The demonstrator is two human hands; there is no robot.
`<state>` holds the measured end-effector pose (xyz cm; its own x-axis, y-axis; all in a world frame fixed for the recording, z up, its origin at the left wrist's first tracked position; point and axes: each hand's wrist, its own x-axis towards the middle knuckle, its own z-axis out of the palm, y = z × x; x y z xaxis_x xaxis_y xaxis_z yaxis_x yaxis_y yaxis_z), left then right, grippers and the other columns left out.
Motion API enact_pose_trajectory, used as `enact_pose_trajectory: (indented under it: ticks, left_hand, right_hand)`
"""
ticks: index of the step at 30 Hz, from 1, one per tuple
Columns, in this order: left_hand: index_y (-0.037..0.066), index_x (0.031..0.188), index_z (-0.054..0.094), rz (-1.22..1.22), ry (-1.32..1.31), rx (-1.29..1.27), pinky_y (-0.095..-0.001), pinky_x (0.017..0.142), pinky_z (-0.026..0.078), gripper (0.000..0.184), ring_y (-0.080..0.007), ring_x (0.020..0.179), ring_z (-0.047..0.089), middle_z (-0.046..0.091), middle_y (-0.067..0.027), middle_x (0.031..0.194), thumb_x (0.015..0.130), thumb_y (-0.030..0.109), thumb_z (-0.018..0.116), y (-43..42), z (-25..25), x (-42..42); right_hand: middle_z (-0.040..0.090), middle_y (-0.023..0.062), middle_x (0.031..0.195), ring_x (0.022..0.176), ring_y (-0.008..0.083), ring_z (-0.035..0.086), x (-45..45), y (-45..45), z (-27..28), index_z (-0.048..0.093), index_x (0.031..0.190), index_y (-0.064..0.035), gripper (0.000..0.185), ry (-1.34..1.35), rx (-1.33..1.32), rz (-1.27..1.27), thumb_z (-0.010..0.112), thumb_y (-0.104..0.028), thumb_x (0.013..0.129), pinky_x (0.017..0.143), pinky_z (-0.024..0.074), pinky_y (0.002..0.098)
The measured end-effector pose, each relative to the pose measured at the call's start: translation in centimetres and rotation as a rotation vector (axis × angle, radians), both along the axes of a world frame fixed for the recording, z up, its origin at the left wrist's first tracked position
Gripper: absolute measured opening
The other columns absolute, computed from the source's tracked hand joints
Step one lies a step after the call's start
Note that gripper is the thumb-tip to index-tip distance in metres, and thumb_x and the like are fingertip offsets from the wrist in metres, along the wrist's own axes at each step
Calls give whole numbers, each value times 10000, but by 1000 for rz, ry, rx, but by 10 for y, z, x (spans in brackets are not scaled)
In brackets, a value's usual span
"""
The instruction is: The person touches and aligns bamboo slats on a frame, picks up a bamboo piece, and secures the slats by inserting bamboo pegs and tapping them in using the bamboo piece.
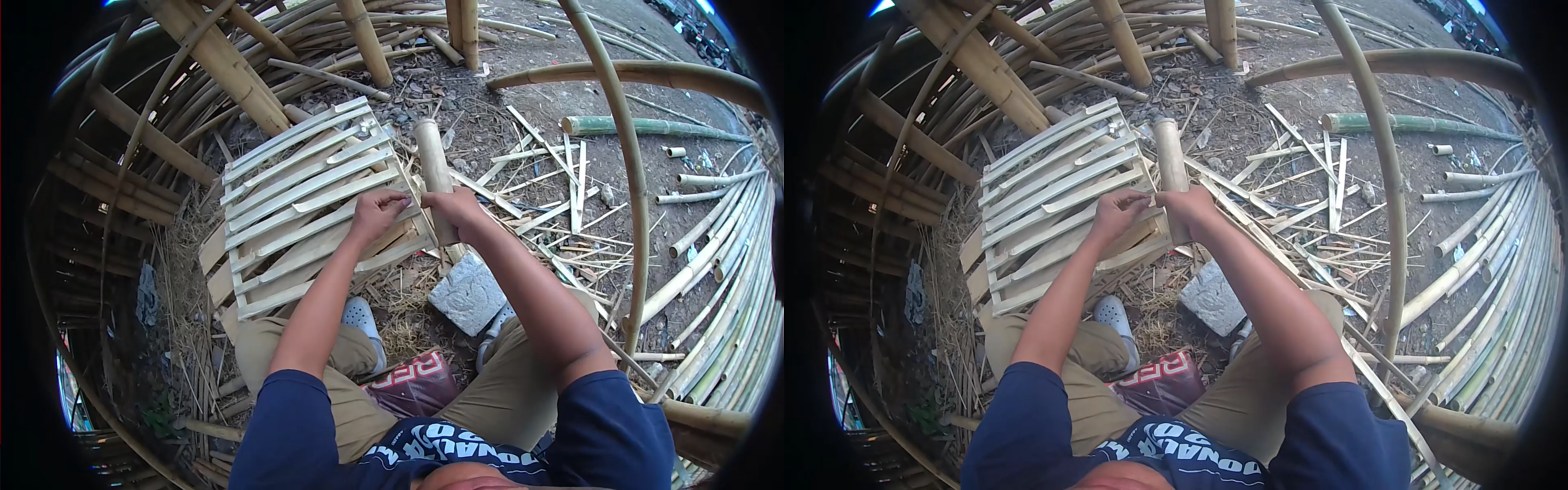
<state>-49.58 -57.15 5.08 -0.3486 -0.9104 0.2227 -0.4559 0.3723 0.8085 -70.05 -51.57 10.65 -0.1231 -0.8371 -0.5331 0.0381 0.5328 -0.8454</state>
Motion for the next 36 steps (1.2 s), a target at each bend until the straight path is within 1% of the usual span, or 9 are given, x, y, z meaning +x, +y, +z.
enact_pose_trajectory:
  ticks: [2,3,6,15,21,24,27,31,36]
  left_hand:
    - [75,967,815,-92,-4,-276,-335,756,561,141,-206,812,718,777,-74,909,853,156,830,1,5,-5]
    - [58,935,811,-141,-95,-358,-364,827,555,172,-258,913,706,758,-96,946,789,130,866,-3,9,-5]
    - [84,906,820,-69,-162,-462,-380,829,551,163,-267,904,694,751,-82,946,756,119,873,-3,4,-7]
    - [156,892,838,-77,-181,-473,-399,910,534,176,-239,1030,669,751,-26,1044,724,148,891,-4,-3,0]
    - [148,880,836,-105,-184,-476,-396,892,532,139,-247,1021,664,748,-30,1039,754,177,885,-7,-7,2]
    - [129,877,830,-89,-208,-492,-395,811,517,133,-228,927,663,737,-37,932,768,187,877,-4,-9,2]
    - [111,888,823,-120,-269,-299,-411,754,482,147,-203,812,644,705,-30,806,789,212,865,-5,-8,5]
    - [108,898,818,-112,-239,-330,-386,765,431,183,-195,672,590,636,-28,682,833,278,840,-3,-7,2]
    - [113,912,822,-88,-244,-324,-335,793,377,231,-197,602,526,569,-39,627,864,339,817,-3,-6,0]
  right_hand:
    - [703,179,1042,897,273,724,-2,1,6,666,1187,82,583,9,-16,1,811,-235,719,754,594,424]
    - [703,178,1042,893,271,725,-3,3,11,668,1182,79,575,6,-17,2,811,-232,719,755,593,422]
    - [705,177,1042,881,270,727,-3,3,9,671,1175,73,571,-8,-25,9,811,-235,716,751,591,422]
    - [713,161,993,838,249,726,-13,2,20,688,1137,70,551,52,-53,-7,809,-261,714,695,583,399]
    - [718,136,934,794,222,717,-16,5,27,702,1078,60,481,57,-62,-27,805,-251,725,686,576,385]
    - [719,132,925,787,219,716,-18,6,26,703,1075,55,475,50,-77,-21,809,-246,723,687,576,383]
    - [723,132,920,786,221,719,-18,7,25,703,1078,53,484,31,-90,-21,816,-249,716,693,579,381]
    - [731,138,927,809,221,726,-20,3,16,698,1093,57,495,50,-96,-16,818,-239,714,709,584,384]
    - [702,143,871,707,211,718,-25,6,13,652,1112,72,444,23,-141,40,785,-175,768,639,598,364]
